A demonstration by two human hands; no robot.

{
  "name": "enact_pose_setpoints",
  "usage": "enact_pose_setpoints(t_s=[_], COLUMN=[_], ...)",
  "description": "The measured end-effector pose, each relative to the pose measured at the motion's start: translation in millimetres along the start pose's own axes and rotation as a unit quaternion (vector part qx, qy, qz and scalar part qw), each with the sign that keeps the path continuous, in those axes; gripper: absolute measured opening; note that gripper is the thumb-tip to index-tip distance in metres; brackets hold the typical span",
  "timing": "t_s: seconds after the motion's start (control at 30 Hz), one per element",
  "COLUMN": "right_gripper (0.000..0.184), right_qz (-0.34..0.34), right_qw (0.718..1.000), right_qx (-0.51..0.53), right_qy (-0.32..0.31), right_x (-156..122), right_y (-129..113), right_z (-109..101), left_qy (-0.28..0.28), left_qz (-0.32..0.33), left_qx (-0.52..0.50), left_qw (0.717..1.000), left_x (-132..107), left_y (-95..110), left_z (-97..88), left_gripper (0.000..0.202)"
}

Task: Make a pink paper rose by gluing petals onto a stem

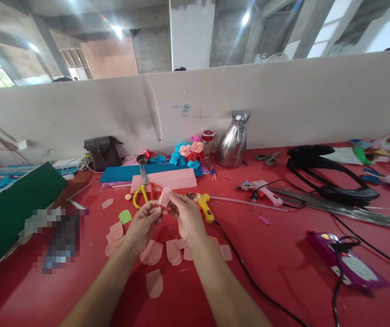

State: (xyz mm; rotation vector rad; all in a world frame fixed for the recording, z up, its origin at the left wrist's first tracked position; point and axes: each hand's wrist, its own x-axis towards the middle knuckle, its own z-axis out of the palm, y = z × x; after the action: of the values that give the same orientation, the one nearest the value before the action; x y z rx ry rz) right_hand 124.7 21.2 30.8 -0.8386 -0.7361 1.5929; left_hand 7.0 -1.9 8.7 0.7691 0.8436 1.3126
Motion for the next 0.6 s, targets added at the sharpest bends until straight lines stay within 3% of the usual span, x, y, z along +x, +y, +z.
enact_pose_setpoints(t_s=[0.6], right_gripper=[0.02], right_qz=[-0.004], right_qw=[1.0], right_qx=[-0.005], right_qy=[0.008], right_x=[-0.8], right_y=[0.9], right_z=[0.5], left_qy=[0.021], left_qz=[0.009], left_qx=[0.008], left_qw=[1.0], left_x=[1.1], left_y=[-1.5], left_z=[-2.2], left_gripper=[0.024])
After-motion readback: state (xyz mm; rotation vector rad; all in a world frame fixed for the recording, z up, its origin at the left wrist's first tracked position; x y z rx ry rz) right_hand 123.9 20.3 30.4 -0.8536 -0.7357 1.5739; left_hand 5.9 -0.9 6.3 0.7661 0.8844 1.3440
